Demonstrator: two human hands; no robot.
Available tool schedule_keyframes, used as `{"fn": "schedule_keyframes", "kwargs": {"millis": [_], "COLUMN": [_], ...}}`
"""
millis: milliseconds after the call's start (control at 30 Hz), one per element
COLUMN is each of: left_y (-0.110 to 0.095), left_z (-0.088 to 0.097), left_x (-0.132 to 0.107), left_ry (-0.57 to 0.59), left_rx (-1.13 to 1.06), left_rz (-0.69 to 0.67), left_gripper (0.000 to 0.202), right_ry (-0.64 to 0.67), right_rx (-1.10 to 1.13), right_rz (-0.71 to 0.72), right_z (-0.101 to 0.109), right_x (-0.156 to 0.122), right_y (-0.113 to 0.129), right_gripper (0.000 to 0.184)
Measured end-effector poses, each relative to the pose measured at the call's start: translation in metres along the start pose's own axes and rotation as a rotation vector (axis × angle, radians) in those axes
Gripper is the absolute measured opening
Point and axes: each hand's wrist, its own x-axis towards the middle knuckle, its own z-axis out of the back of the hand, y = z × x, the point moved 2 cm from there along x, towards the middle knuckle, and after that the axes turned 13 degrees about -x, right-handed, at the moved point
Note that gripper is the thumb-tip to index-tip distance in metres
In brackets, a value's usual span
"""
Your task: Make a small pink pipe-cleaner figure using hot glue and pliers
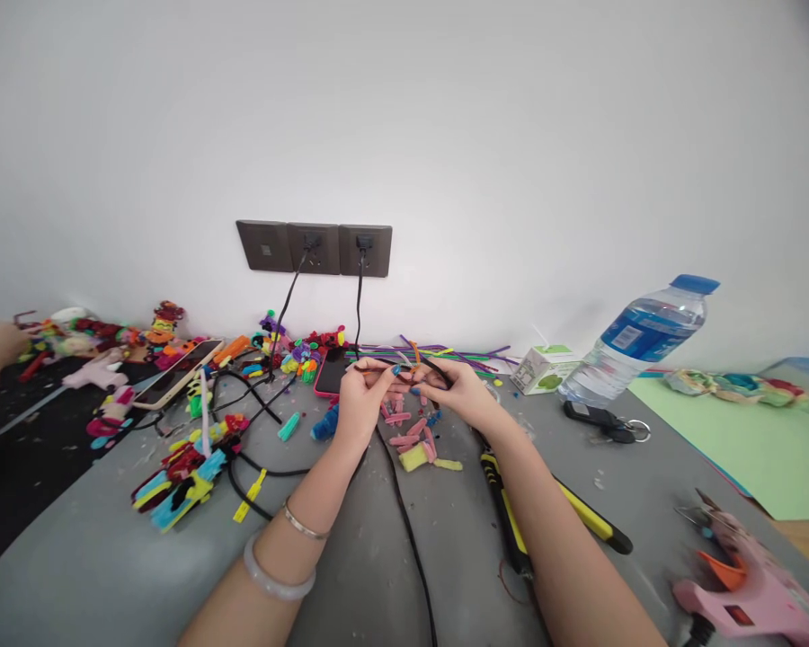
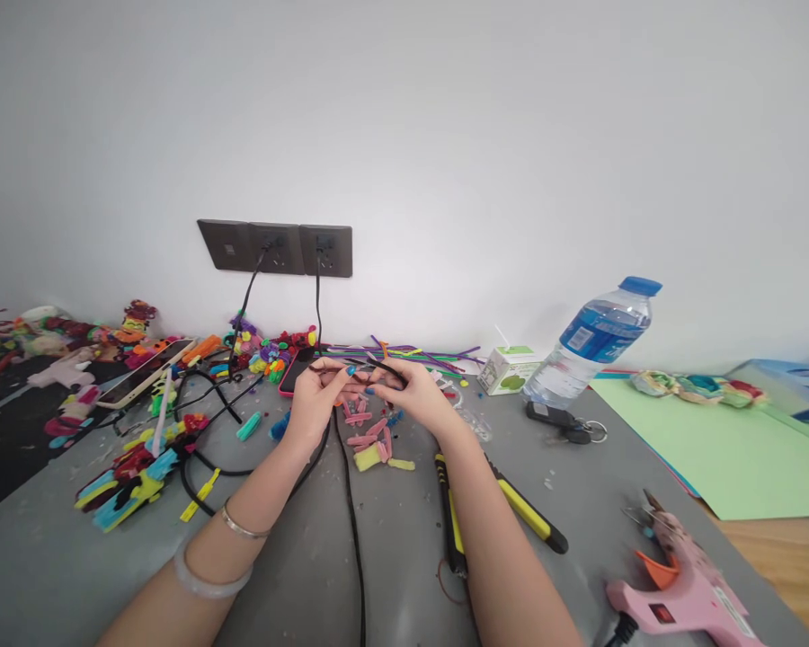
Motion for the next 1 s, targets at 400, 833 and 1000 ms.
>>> {"fn": "schedule_keyframes", "kwargs": {"millis": [400,833,1000], "left_y": [0.006,0.008,0.008], "left_z": [-0.001,-0.003,-0.003], "left_x": [0.001,0.0,-0.002], "left_ry": [0.07,0.082,0.08], "left_rx": [0.049,0.031,0.014], "left_rz": [-0.026,0.039,0.063], "left_gripper": [0.033,0.039,0.039], "right_ry": [0.162,0.264,0.27], "right_rx": [0.158,0.27,0.365], "right_rz": [-0.028,-0.041,-0.102], "right_z": [-0.006,-0.004,-0.003], "right_x": [-0.006,-0.008,-0.01], "right_y": [0.002,0.007,0.007], "right_gripper": [0.011,0.026,0.03]}}
